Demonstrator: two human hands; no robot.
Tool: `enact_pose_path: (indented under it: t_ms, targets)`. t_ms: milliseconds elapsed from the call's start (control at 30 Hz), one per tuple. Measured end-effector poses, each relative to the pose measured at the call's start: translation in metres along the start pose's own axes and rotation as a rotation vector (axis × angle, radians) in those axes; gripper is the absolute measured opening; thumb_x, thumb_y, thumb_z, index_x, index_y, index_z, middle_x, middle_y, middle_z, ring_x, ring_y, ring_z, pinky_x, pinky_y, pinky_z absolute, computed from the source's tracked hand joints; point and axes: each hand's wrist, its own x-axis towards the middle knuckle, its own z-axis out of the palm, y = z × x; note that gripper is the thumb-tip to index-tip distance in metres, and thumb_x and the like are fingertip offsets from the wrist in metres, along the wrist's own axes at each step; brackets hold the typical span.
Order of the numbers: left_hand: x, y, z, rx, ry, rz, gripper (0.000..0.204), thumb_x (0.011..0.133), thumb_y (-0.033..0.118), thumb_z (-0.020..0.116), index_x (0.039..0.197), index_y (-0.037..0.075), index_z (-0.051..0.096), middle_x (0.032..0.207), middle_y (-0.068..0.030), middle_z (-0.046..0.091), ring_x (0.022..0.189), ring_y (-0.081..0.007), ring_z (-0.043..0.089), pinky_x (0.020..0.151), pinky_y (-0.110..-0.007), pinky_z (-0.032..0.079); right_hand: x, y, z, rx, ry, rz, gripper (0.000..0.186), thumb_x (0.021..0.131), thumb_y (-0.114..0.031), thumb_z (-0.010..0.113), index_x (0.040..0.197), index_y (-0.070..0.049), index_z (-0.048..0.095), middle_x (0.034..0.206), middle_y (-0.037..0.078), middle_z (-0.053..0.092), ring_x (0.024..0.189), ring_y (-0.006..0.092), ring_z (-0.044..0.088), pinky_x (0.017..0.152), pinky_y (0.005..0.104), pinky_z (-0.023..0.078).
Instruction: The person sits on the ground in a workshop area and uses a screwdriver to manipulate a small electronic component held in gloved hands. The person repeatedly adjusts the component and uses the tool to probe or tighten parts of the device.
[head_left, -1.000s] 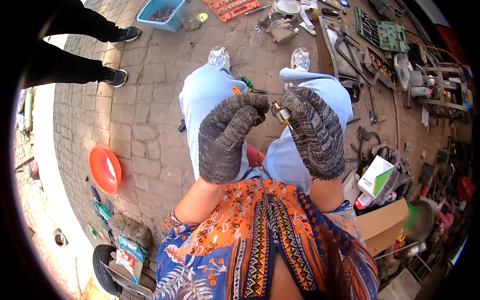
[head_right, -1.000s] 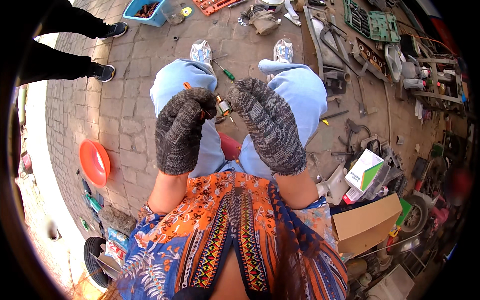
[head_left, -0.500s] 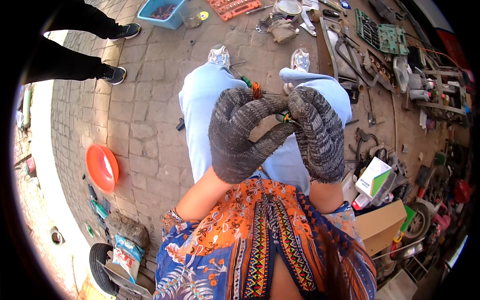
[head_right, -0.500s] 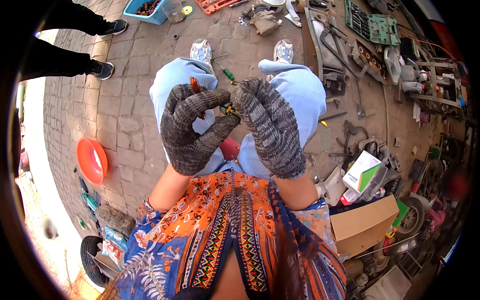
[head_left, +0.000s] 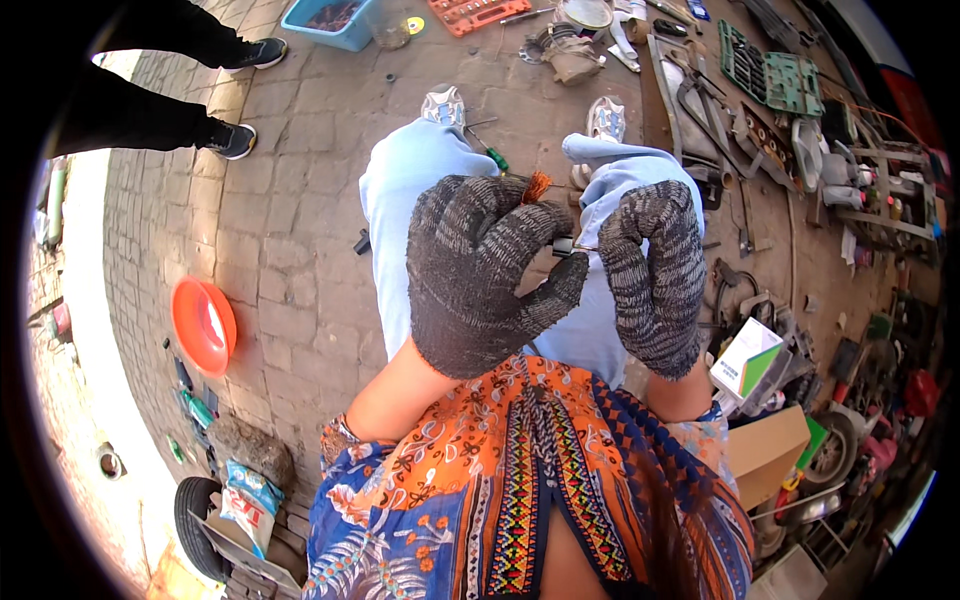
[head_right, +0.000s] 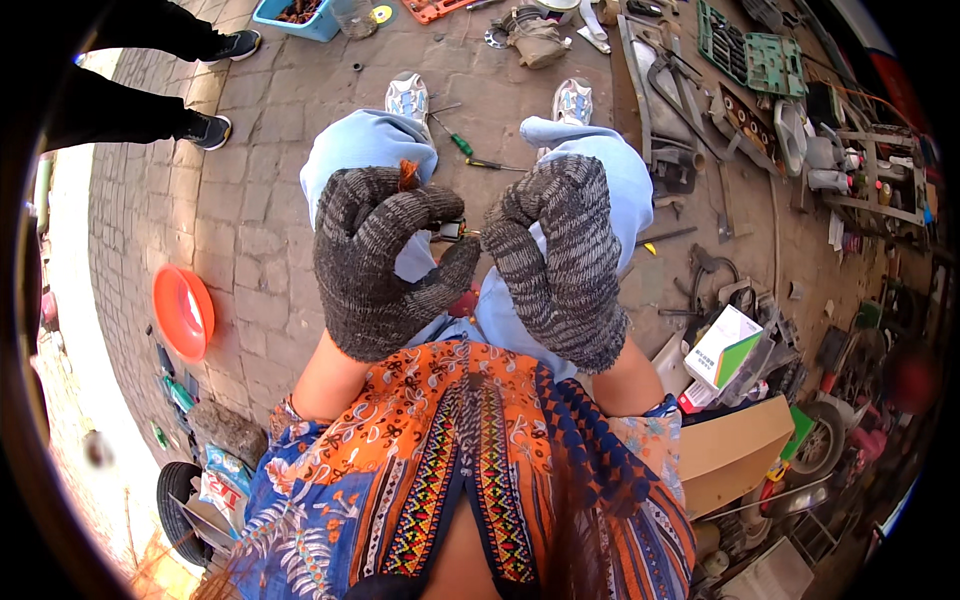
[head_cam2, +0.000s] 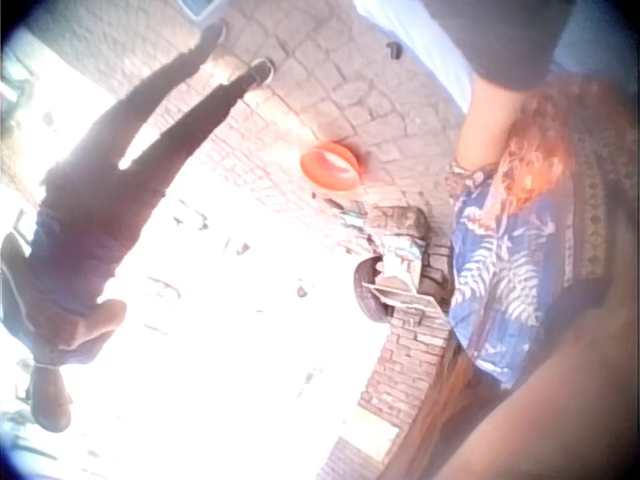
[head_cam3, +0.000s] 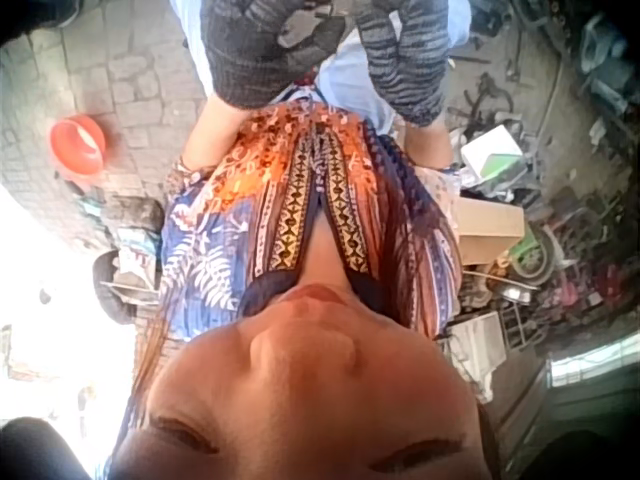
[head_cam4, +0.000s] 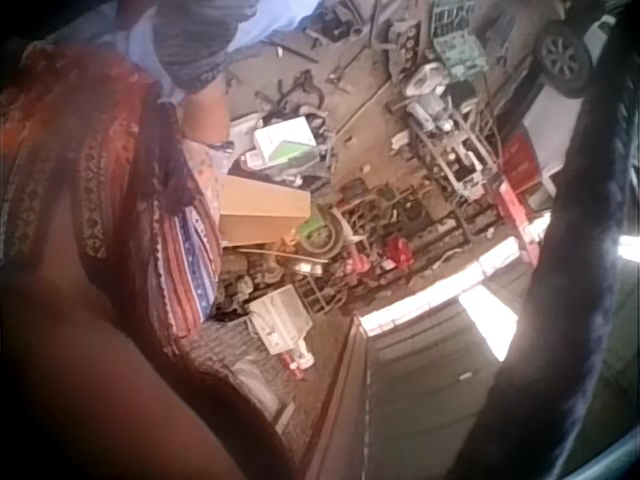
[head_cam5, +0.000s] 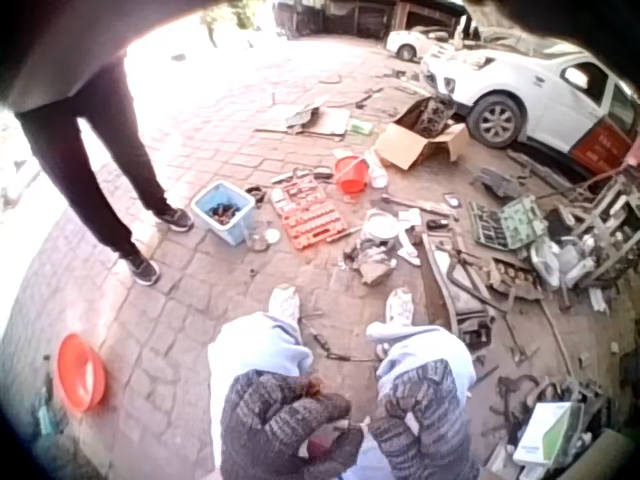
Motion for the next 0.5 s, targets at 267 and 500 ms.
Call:
enact_pose_path:
  t_ms: [267,500]
  targets:
    - [-0.012,-0.005,0.016,-0.527,0.048,-0.231,0.03,0.061,0.016,0.078,0.086,0.011,0.063,0.084,-0.0088,0.056,0.08,-0.029,0.053,0.073,-0.039,0.042,-0.02,0.003,0.014,0.422,0.053,0.334,0.03,0.091,-0.001,0.048,0.121,-0.002,0.053,0.132,0.01,0.047,0.124,0.0208,0.043,0.106,0.0337,0.035]
    - [-0.004,0.0,0.005,-0.009,-0.099,0.0,0.031,0.063,0.016,0.075,0.091,0.011,0.063,0.092,-0.0099,0.059,0.088,-0.0309,0.054,0.077,-0.041,0.041,0.001,-0.024,0.001,0.739,0.141,0.47,0.026,0.091,-0.001,0.047,0.116,-0.001,0.057,0.122,0.01,0.055,0.113,0.0212,0.052,0.099,0.0333,0.042]
